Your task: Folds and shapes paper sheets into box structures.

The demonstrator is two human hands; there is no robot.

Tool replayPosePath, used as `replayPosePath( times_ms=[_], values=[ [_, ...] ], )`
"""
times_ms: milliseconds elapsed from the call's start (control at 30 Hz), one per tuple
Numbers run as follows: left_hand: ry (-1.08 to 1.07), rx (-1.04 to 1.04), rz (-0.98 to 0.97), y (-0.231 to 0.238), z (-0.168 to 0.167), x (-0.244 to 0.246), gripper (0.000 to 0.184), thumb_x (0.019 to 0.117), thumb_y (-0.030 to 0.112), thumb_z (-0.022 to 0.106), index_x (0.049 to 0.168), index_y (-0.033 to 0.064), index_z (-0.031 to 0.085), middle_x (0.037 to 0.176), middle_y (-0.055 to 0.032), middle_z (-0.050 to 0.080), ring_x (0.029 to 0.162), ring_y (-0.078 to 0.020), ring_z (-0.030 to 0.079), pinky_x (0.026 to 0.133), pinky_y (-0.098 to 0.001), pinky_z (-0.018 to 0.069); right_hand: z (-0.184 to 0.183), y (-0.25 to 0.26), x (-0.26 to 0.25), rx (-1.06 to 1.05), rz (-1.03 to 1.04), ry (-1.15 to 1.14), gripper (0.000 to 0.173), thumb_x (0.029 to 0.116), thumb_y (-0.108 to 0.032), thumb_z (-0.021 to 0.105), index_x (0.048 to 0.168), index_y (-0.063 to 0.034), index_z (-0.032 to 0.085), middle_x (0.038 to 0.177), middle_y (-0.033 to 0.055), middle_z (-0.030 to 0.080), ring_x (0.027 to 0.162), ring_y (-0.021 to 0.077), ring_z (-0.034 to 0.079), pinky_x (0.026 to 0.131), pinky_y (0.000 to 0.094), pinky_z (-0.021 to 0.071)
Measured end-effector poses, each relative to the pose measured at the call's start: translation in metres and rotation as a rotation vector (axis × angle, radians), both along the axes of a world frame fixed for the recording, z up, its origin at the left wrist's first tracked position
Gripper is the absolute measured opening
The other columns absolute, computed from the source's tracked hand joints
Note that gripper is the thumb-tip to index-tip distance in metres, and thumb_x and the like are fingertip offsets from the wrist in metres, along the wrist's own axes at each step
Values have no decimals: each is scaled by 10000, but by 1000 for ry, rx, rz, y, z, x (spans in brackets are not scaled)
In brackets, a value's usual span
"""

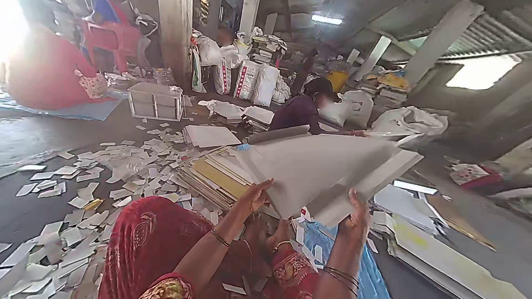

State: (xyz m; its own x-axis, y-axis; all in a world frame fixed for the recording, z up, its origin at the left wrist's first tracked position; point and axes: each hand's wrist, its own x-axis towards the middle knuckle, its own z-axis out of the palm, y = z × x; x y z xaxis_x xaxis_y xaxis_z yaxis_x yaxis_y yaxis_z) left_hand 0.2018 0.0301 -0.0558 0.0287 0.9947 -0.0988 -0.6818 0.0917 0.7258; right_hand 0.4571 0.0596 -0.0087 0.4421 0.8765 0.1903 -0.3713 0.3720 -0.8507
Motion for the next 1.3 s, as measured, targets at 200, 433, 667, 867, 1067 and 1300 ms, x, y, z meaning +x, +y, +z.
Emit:
replayPosePath(
  times_ms=[200,433,667,867,1067,1300],
  values=[
    [52,-146,-37,14,-42,-16,503,1061,408,501,1412,49,469,1171,-159,641,968,-232,660,832,-385,561,-1,1,0,37,45,-178,471,1018,-106,579,1448,-8,414,1270,71,599,1063,40,629,910,229,549],
    [295,-116,400,22,-66,-85,685,1060,429,505,1591,69,266,1577,-214,389,1406,-392,437,1088,-584,420,16,-23,25,173,98,-400,405,980,-49,557,1361,28,443,1123,-29,635,1001,-64,624,894,129,528],
    [426,-1,455,20,-28,-145,781,1016,372,618,1625,144,185,1630,-154,323,1481,-337,349,1132,-603,368,28,-41,6,236,203,-548,298,922,-55,604,1209,-1,545,1002,-90,679,937,-80,640,889,129,534],
    [557,55,494,14,-33,-165,908,956,307,711,1634,125,135,1632,-220,279,1456,-374,368,1116,-583,399,35,-57,-19,282,320,-528,304,898,-27,576,1199,-59,549,972,-149,685,919,-76,651,866,145,558],
    [561,228,458,-11,-20,-195,311,1035,142,581,1311,0,566,1095,-99,696,966,-145,678,891,-353,573,38,-37,-5,366,254,-510,335,929,-49,597,1255,-24,527,1060,-101,678,1005,-38,646,933,174,545],
    [612,177,369,-21,5,-179,321,1036,188,580,1299,5,587,1145,-104,679,1013,-139,660,920,-353,555,10,4,34,208,133,-640,511,950,-145,656,1393,47,488,1247,90,639,1112,54,628,973,235,535]
  ],
)
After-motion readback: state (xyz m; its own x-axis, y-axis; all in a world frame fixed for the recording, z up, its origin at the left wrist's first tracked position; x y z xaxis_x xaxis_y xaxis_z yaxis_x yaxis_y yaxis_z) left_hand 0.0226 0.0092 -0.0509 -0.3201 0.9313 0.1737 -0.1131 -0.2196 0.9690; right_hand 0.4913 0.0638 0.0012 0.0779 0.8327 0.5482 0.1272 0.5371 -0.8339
